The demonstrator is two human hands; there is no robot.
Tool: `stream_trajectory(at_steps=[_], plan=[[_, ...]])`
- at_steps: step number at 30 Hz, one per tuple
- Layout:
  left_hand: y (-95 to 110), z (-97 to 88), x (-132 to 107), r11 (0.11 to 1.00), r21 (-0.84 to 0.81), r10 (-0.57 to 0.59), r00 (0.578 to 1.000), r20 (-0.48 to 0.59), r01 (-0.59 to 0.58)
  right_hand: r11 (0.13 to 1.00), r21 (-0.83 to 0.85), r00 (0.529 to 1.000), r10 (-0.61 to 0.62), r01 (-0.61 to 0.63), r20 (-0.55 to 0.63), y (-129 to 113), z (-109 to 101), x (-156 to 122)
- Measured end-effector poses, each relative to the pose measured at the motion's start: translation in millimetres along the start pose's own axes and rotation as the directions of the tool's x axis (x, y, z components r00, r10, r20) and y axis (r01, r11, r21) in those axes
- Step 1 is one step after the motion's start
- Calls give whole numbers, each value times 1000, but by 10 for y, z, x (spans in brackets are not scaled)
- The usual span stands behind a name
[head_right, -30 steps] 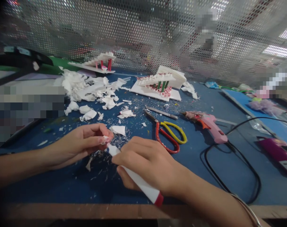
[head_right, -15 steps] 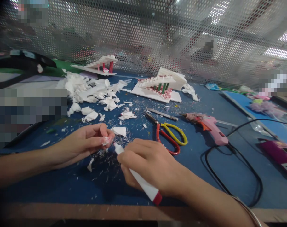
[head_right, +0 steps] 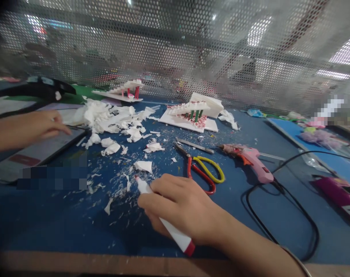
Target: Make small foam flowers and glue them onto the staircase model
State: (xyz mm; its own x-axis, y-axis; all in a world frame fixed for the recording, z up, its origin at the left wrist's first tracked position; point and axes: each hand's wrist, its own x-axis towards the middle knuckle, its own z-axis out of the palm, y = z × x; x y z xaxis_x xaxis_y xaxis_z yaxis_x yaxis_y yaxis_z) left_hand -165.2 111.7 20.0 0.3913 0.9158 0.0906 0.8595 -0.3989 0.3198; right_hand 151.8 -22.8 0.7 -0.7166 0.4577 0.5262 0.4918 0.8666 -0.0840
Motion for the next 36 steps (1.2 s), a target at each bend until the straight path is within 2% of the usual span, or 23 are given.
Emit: stream_trajectory(at_steps=[1, 3, 5, 7, 9, 11, 12, 15, 18, 21, 22, 24, 27, 29, 31, 33, 36], plan=[[-50, 10, -5, 1000, 7, 16, 1000, 17, -16, 1000, 1, 1000, -2, 2, -1, 2, -1, 1], [-79, 12, -20, 996, 56, 75, 997, -24, -74, 1000, -3, 1000, -7, 7, -9, 8, -5, 2], [-11, -13, -31, 986, 101, 139, 989, -58, -133, 1000, -7, 1000, -7, 7, -17, 16, -8, 1], [140, -41, -38, 981, 110, 168, 980, -102, -157, 1000, -2, 1000, 4, -4, -3, 24, -5, -7], [334, -41, -45, 974, 93, 212, 977, -31, -209, 1000, 9, 1000, 16, -16, 18, 29, 2, -18], [528, 1, -56, 969, 64, 240, 970, -28, -238, 999, 18, 999, 25, -26, 43, 28, 7, -27], [615, 38, -62, 968, 36, 251, 964, -86, -249, 999, 21, 998, 28, -29, 52, 25, 9, -30], [828, 187, -79, 933, -53, 359, 932, 56, -357, 999, 20, 997, 34, -35, 67, 15, 13, -37], [994, 362, -80, 863, -180, 504, 829, 240, -472, 999, 2, 998, 47, -47, 47, 18, 25, -50], [1132, 530, -82, 838, -289, 542, 764, 350, -462, 998, -26, 998, 59, -59, 22, 38, 45, -64], [1167, 579, -86, 825, -348, 557, 748, 361, -446, 997, -33, 998, 64, -63, 13, 44, 51, -66], [1213, 665, -97, 795, -485, 560, 750, 353, -365, 996, -43, 997, 79, -79, -15, 53, 59, -64], [1223, 769, -118, 700, -708, 466, 810, 355, -93, 993, -38, 990, 112, -115, -82, 51, 63, -59], [1209, 824, -129, 529, -837, 423, 813, 401, 138, 991, -3, 983, 132, -134, -125, 45, 62, -59], [1200, 864, -136, 327, -890, 432, 786, 441, 319, 987, 60, 977, 154, -147, -145, 39, 59, -62], [1209, 886, -144, 185, -890, 445, 772, 454, 417, 980, 131, 975, 166, -147, -146, 32, 57, -65], [1243, 897, -157, 32, -866, 428, 776, 463, 499, 965, 212, 977, 179, -152, -112, 20, 58, -66]])
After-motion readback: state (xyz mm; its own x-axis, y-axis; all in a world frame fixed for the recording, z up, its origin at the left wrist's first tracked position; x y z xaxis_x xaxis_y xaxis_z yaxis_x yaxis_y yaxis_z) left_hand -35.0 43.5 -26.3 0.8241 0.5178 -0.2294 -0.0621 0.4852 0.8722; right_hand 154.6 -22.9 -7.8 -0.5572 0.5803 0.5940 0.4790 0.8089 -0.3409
